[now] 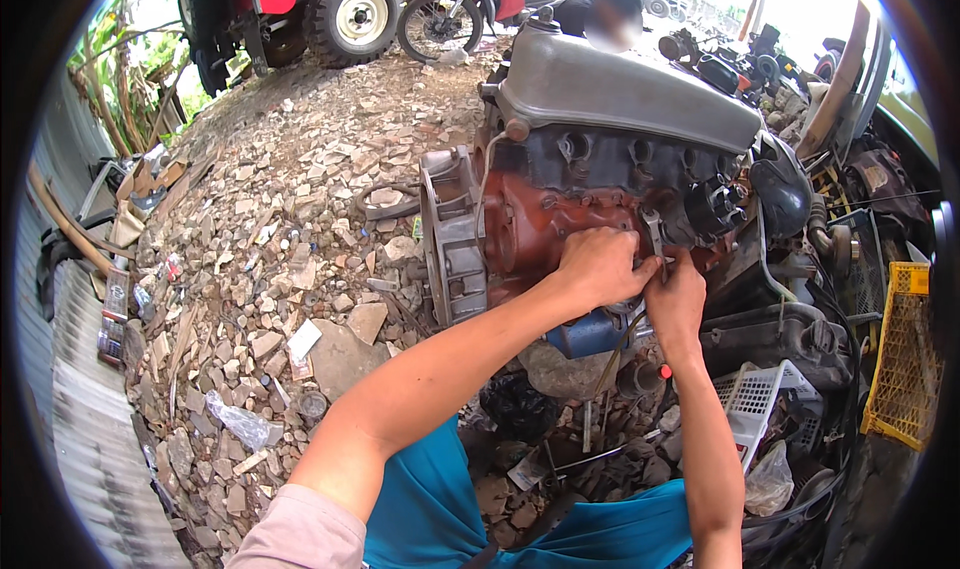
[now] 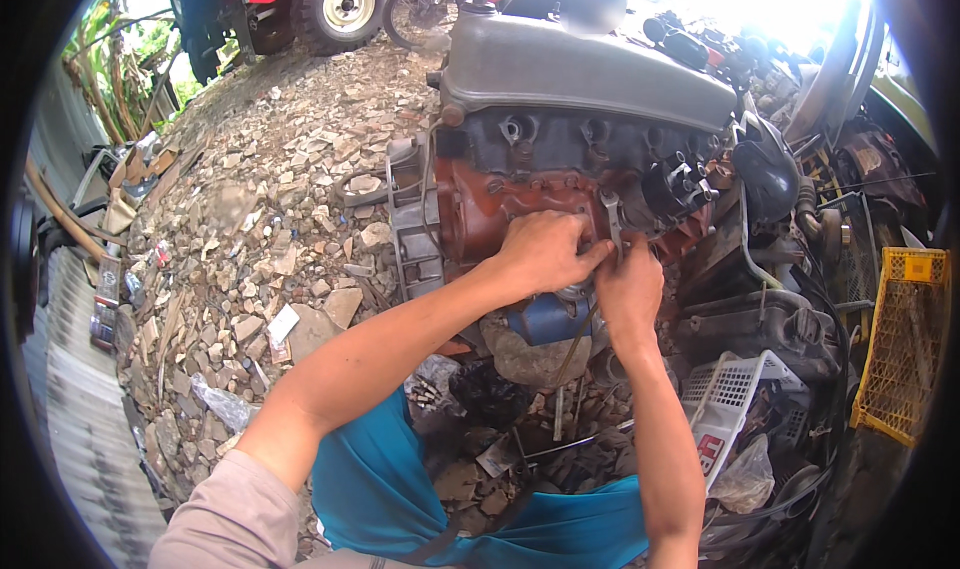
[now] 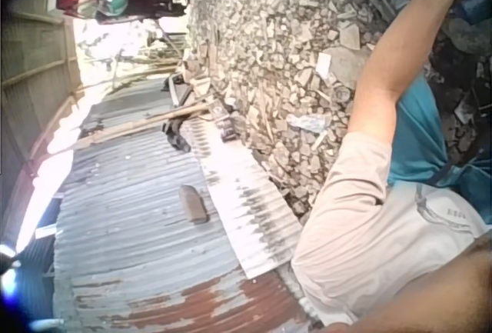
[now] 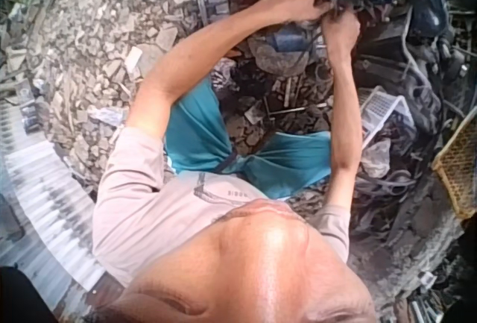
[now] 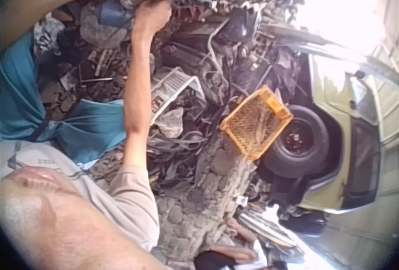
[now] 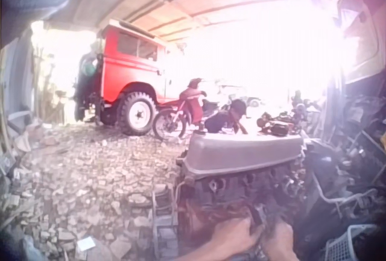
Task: The person sits on the ground and uses a wrench to loosen and tighten bolts on a car engine block. They repeatedly adjust the tool and their grip while working on the top surface of the engine.
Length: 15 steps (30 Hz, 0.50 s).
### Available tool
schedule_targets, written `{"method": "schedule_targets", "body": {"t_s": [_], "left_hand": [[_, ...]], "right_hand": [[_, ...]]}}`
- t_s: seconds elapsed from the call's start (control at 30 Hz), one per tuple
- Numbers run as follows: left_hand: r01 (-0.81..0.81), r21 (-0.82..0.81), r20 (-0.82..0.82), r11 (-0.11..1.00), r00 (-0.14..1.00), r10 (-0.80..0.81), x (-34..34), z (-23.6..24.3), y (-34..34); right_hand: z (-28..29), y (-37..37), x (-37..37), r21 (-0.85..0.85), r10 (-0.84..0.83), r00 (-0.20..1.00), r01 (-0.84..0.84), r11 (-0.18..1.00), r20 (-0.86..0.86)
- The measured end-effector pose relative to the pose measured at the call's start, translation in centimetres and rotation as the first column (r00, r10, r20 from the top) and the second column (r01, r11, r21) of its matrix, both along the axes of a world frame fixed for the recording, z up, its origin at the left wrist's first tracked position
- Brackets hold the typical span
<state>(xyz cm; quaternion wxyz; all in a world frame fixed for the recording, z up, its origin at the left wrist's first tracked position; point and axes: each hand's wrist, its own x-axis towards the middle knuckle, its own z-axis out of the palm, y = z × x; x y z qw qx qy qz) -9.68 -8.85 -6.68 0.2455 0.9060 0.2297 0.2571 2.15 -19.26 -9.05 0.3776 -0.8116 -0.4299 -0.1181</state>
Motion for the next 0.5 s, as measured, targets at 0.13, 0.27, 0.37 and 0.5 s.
{"method": "schedule_targets", "body": {"t_s": [0.13,0.27,0.37,0.5], "left_hand": [[-0.029,-0.010,-0.007,1.000,1.000,0.029,-0.1,0.0,0.2],[-0.040,-0.018,-0.003,0.999,0.999,0.040,0.2,0.1,0.1],[-0.024,-0.023,-0.002,0.999,1.000,0.024,0.1,0.1,0.0],[-0.018,0.018,0.026,1.000,1.000,0.018,0.2,-0.2,0.0]], "right_hand": [[1.4,0.4,-0.9,0.006,0.015,0.978,-0.014,1.000,-0.209],[0.4,0.9,0.6,0.062,0.032,0.968,-0.017,0.998,-0.247],[1.1,0.9,0.9,0.154,0.100,0.714,0.012,0.988,-0.693],[0.6,0.8,0.6,0.057,0.049,0.986,-0.041,0.998,-0.159]]}}
